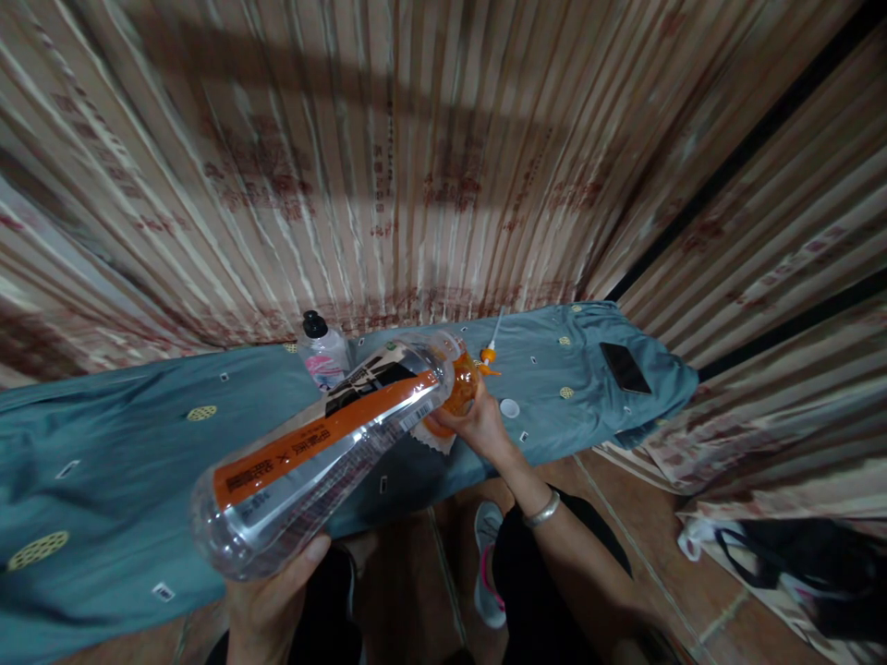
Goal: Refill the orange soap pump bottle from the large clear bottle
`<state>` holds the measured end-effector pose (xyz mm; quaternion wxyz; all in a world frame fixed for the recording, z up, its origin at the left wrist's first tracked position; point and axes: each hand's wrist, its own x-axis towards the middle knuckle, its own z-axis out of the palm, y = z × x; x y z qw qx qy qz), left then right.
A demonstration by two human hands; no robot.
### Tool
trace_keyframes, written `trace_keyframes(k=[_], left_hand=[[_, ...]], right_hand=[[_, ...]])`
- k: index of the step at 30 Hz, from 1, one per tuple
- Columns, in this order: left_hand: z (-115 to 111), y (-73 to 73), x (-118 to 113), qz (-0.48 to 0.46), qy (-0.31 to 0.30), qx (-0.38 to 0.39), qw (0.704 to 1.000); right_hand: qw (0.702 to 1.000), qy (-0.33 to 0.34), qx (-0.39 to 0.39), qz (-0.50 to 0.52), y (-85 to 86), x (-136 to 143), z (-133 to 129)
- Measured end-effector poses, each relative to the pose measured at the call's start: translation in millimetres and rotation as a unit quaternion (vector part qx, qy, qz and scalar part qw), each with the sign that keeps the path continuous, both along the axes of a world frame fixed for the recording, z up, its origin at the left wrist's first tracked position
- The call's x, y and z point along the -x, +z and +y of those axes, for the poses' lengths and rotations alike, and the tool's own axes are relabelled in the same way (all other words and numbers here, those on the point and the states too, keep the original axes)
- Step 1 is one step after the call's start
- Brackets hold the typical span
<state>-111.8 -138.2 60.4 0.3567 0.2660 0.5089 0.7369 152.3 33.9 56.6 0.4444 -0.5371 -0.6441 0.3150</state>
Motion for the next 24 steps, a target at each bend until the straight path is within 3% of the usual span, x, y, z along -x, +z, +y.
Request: trace_keyframes(k=[4,10,24], left_hand=[[-0.5,-4.9,4.6,0.006,-0.024,-0.006,1.000],[-1.0,-13.4,11.0,0.022,-0.010,0.032,0.999],[0.0,-7.4,7.9,-0.001,-0.030,0.000,1.000]], right_hand=[[1.000,-0.002,-0.005,-0.001,-0.3,0.3,-0.1],[1.000,-0.007,-0.012,-0.002,-2.7,0.1,-0.3],[1.000,-0.005,-0.004,-0.003,-1.4,-0.4,-0.1]])
